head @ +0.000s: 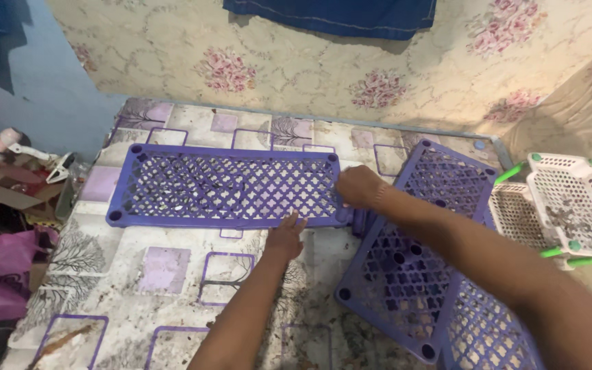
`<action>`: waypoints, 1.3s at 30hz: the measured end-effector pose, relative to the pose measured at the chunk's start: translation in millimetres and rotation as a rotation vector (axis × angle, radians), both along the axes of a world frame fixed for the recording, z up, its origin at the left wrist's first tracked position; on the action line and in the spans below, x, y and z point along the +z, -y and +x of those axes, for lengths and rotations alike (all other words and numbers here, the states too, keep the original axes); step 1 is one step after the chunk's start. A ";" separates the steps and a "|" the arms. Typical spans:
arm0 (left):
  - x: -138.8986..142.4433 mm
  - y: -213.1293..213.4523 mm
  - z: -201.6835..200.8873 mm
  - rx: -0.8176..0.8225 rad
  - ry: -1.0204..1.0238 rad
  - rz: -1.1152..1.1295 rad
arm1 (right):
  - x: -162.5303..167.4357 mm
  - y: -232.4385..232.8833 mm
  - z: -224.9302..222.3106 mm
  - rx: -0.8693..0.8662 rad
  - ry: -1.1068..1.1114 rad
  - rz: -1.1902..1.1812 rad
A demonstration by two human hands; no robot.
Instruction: The person takes apart a purple plastic multi-tier rack on a bed, separating the perforated side panels from the connecting tubes, then begins reassembling it by fitting the panels and tubes back together by hand. The clip ends while the rack is still being rebuilt.
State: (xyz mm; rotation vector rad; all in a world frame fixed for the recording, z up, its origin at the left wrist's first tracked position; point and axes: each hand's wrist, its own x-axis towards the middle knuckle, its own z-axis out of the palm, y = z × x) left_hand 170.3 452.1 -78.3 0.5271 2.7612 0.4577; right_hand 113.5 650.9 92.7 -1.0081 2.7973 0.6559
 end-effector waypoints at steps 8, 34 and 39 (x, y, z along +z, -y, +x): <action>8.2 2.1 2.9 0.038 0.048 0.018 | -2.0 -25.2 -1.2 0.149 0.067 0.187; 21.6 6.8 -6.9 -0.002 0.135 0.030 | -4.4 -50.4 -35.6 -0.522 -0.013 -1.154; 18.7 3.6 -14.7 -0.025 0.134 0.023 | -78.0 -76.7 -20.4 -0.820 0.064 -1.098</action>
